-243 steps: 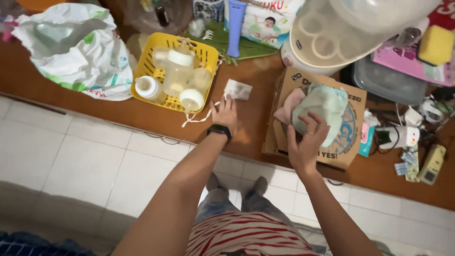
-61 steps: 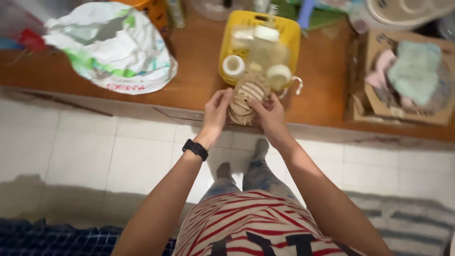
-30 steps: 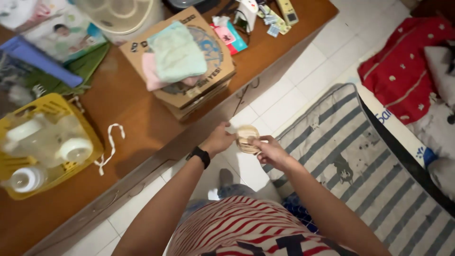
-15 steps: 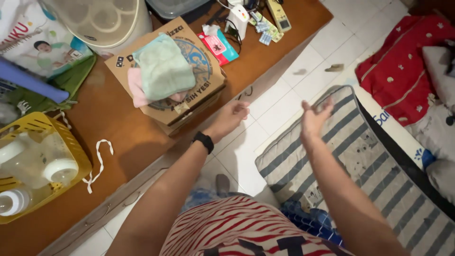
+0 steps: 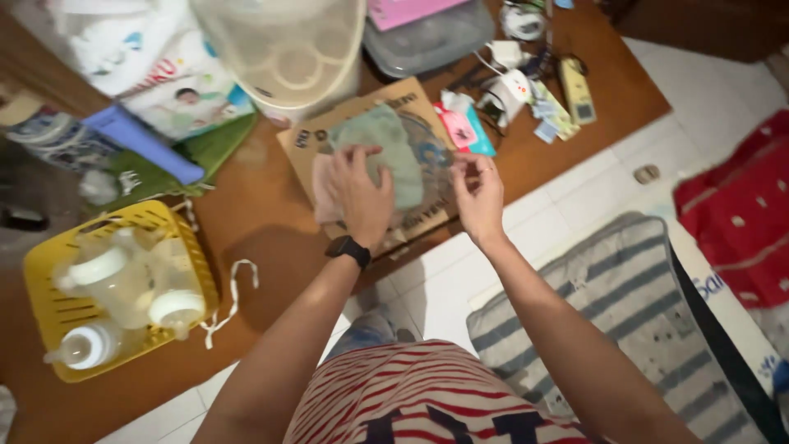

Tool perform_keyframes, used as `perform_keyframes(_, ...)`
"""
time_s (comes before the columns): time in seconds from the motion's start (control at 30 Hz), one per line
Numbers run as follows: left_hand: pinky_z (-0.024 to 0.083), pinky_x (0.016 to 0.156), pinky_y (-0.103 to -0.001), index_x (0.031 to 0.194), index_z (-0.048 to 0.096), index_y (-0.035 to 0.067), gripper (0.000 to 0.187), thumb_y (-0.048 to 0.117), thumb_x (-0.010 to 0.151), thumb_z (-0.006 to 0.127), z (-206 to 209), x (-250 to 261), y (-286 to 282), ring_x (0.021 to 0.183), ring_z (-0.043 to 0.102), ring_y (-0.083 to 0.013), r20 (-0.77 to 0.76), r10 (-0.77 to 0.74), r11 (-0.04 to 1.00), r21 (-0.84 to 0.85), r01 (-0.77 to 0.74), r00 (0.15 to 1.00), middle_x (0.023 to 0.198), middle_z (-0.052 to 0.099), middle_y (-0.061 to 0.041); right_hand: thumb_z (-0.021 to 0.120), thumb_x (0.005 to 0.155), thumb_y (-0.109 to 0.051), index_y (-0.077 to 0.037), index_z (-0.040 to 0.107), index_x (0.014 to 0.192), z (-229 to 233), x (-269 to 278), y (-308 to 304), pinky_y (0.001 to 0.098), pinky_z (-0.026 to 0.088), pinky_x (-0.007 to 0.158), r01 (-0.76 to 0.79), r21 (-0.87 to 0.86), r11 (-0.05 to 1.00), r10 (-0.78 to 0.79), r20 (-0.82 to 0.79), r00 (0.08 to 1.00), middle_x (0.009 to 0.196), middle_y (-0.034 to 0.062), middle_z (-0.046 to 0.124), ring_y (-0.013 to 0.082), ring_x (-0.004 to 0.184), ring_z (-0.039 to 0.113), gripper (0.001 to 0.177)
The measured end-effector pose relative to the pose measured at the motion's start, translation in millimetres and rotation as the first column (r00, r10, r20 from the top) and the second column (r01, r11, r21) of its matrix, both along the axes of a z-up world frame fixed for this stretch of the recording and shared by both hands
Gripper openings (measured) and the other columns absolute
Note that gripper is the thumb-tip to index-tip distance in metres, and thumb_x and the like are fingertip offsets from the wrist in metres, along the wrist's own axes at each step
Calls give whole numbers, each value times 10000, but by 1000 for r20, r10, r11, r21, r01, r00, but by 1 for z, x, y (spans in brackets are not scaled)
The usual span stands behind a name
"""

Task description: Organizing various baby care items, food boxes, and medications on a desk and in a lower cabinet.

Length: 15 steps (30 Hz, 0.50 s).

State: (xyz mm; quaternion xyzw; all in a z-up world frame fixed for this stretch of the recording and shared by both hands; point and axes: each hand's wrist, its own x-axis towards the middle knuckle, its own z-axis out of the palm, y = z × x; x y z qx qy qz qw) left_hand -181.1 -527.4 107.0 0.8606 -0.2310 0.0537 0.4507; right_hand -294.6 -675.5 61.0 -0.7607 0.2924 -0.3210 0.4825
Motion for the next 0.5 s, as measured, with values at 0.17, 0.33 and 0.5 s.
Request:
perform_keyframes(0.17,301,995,-649,1331,507,65,671,341,781,775,-30,50,4,1328,313,-439,-103,280,941,228,-252,954,1390,385,-234,843,800,-281,-101,668,1280,29,47,23,476,443,1046,-361,-405,840,303,-202,931,1319,194,555,378,1228,513,542)
perform_keyframes(0.33,338,982,-655,1354,463,49,678,417,854,736,-33,71,22,1336,373,-405,-288,353,899,370,-236,890,1408,423,-207,955,525,-515,-183,665,1325,42,62,45,604,302,1070,-628,-446,638,440,-458,773,1483,240,406,528,1329,308,913)
perform_keyframes(0.5,547,781,-463,1194,592,10,560,430,882,793,-104,99,56,900,691,-352,-413,56,974,224,42,909,937,691,-132,806,723,-200,-135,686,1184,14,71,35,487,433,1115,-623,-413,665,493,-383,781,1393,128,617,385,1314,501,480)
